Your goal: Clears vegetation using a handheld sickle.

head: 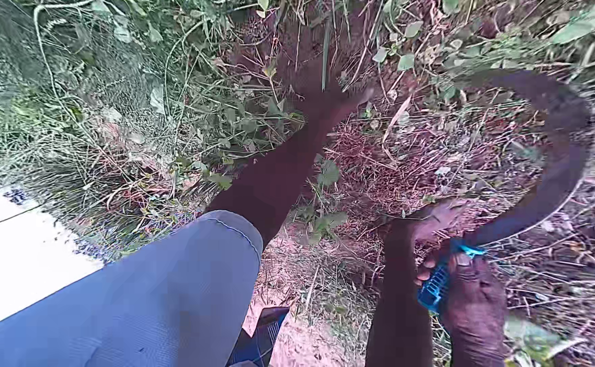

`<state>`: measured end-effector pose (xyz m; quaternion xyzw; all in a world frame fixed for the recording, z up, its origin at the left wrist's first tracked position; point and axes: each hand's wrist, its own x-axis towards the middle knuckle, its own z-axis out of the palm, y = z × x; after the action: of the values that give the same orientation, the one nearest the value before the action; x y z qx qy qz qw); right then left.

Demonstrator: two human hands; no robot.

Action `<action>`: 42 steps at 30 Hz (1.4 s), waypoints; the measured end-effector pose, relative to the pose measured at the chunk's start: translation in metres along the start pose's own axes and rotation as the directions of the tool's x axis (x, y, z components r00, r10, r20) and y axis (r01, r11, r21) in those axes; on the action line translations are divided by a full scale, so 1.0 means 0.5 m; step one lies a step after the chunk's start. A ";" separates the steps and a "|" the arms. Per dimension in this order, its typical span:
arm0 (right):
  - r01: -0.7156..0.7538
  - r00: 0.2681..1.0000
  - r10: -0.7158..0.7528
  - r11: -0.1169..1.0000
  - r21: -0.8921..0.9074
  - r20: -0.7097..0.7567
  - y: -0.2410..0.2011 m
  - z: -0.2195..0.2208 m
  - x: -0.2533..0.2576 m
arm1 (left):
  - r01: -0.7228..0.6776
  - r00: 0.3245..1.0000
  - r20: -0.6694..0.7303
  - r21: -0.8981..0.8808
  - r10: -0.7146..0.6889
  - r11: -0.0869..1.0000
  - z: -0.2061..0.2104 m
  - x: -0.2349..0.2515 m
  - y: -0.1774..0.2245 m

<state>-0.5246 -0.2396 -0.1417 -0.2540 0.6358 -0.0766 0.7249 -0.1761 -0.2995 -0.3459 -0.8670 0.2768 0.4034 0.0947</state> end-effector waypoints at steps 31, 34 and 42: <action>-0.365 0.871 0.447 0.866 -0.341 0.204 0.026 -0.146 0.074 | -0.142 0.866 0.499 0.296 -0.026 0.945 -0.013 -0.206 -0.041; -0.317 0.915 0.356 0.925 -0.209 0.191 0.041 -0.112 0.042 | 0.032 0.897 0.426 0.203 -0.118 0.979 0.009 -0.224 -0.044; -0.281 0.907 0.336 0.932 -0.228 0.254 0.035 0.003 0.250 | 0.060 0.982 0.166 0.157 -0.087 0.986 0.045 -0.205 -0.107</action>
<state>-0.5045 -0.2785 -0.2603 -0.2247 0.5595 0.1370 0.7859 -0.2144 -0.2050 -0.2870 -0.8290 0.2651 0.4507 0.1986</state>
